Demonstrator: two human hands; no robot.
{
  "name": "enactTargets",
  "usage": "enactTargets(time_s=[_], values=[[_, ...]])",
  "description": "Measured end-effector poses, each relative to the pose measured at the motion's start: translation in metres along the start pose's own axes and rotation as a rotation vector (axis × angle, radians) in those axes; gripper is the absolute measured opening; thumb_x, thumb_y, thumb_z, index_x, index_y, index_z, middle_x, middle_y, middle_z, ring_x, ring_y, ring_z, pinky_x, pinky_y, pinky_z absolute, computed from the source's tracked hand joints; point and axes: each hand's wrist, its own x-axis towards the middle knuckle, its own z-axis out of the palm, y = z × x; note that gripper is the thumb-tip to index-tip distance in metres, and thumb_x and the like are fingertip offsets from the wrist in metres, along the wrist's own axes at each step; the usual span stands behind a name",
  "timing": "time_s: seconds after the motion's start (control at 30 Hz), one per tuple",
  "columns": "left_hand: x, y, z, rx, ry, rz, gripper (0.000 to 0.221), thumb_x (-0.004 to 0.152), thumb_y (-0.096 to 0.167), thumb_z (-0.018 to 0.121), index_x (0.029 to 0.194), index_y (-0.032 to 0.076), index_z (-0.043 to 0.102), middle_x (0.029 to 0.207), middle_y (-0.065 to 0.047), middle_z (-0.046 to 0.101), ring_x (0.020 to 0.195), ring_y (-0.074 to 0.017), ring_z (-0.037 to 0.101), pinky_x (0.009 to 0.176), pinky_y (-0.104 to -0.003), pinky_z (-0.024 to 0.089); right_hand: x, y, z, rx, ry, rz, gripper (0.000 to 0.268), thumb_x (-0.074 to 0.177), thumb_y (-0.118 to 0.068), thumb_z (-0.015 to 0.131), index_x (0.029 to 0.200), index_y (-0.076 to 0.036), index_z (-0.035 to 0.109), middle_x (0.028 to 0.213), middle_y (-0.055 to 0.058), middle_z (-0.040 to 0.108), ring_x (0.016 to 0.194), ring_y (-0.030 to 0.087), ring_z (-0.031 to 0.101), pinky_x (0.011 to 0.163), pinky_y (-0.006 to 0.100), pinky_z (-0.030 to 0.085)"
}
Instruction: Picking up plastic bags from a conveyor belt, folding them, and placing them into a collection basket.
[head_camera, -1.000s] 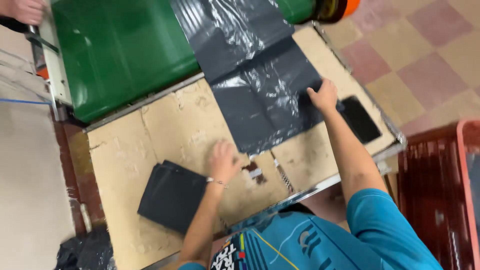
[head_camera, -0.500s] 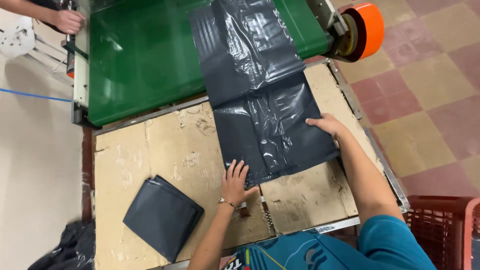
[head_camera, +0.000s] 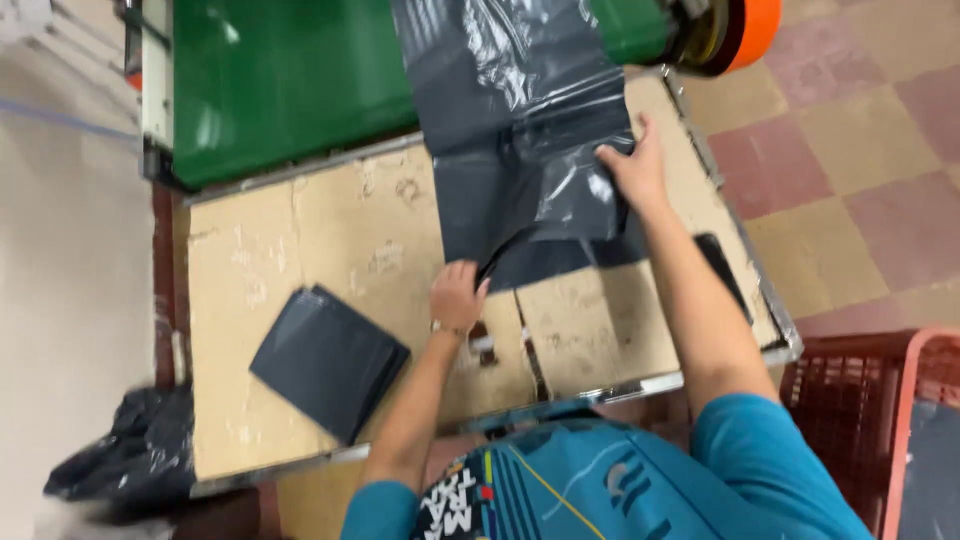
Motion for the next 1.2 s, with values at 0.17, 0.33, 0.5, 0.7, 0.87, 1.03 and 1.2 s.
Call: enactTargets(time_s=[0.17,0.33,0.5,0.7,0.87,1.03,1.2], values=[[0.004,0.004,0.03,0.019,-0.255,0.251,0.058,0.076,0.047,0.079,0.127,0.027,0.059,0.124,0.003,0.053,0.132,-0.0256,0.046,0.088,-0.044,0.057,-0.016,0.058,-0.024,-0.818,0.038,0.175,0.098,0.078,-0.04,0.092,0.148,0.0,0.037,0.13,0.031,0.06,0.12,0.052,0.06,0.101,0.061,0.05],[0.022,0.003,0.046,0.094,0.062,0.466,0.019,0.084,0.032,0.069,0.1,0.027,0.06,0.094,0.003,0.05,0.099,-0.024,0.053,0.066,-0.039,0.051,-0.141,-0.001,0.007,-0.407,-0.153,-0.223,0.021,0.087,-0.018,0.08,0.098,-0.009,0.064,0.097,0.012,0.069,0.099,0.036,0.068,0.091,0.047,0.053],[0.055,0.007,0.073,0.059,-0.022,0.596,0.011,0.095,0.025,0.051,0.093,0.018,0.058,0.087,-0.003,0.053,0.086,-0.0256,0.055,0.064,-0.042,0.046,-0.246,-0.008,0.06,-0.022,-0.675,-0.068,0.018,0.09,-0.015,0.076,0.106,-0.009,0.074,0.095,0.011,0.076,0.095,0.026,0.072,0.089,0.046,0.056],[0.046,0.055,-0.035,-0.027,0.029,0.622,0.013,0.096,0.029,0.048,0.093,0.024,0.06,0.083,0.004,0.061,0.083,-0.0179,0.065,0.06,-0.034,0.053,-0.266,0.087,0.063,0.04,-0.458,0.062,0.027,0.094,-0.008,0.064,0.119,-0.004,0.073,0.102,0.018,0.077,0.103,0.03,0.073,0.095,0.045,0.054],[0.005,0.078,-0.183,-0.387,-0.441,0.849,0.013,0.102,0.018,0.046,0.109,0.017,0.057,0.094,-0.007,0.067,0.085,-0.031,0.071,0.074,-0.045,0.06,-0.27,0.085,0.045,0.052,-0.433,-0.005,0.023,0.092,-0.008,0.066,0.113,-0.003,0.073,0.101,0.016,0.077,0.1,0.027,0.074,0.092,0.04,0.056],[-0.018,0.072,-0.318,-0.655,-0.83,0.964,0.022,0.101,0.025,0.042,0.118,0.018,0.054,0.108,-0.008,0.068,0.092,-0.032,0.072,0.077,-0.046,0.057,-0.242,0.051,-0.034,0.06,-0.386,-0.108,0.019,0.089,-0.008,0.069,0.106,-0.003,0.074,0.1,0.015,0.078,0.096,0.024,0.074,0.089,0.035,0.058],[0.001,0.043,-0.405,-0.969,-1.015,1.065,0.028,0.109,0.027,0.043,0.132,0.015,0.054,0.132,-0.006,0.065,0.09,-0.0301,0.069,0.075,-0.042,0.052,-0.271,-0.037,-0.153,0.026,-0.313,-0.106,0.014,0.086,-0.007,0.071,0.099,-0.002,0.074,0.099,0.013,0.078,0.092,0.021,0.075,0.086,0.03,0.059]])
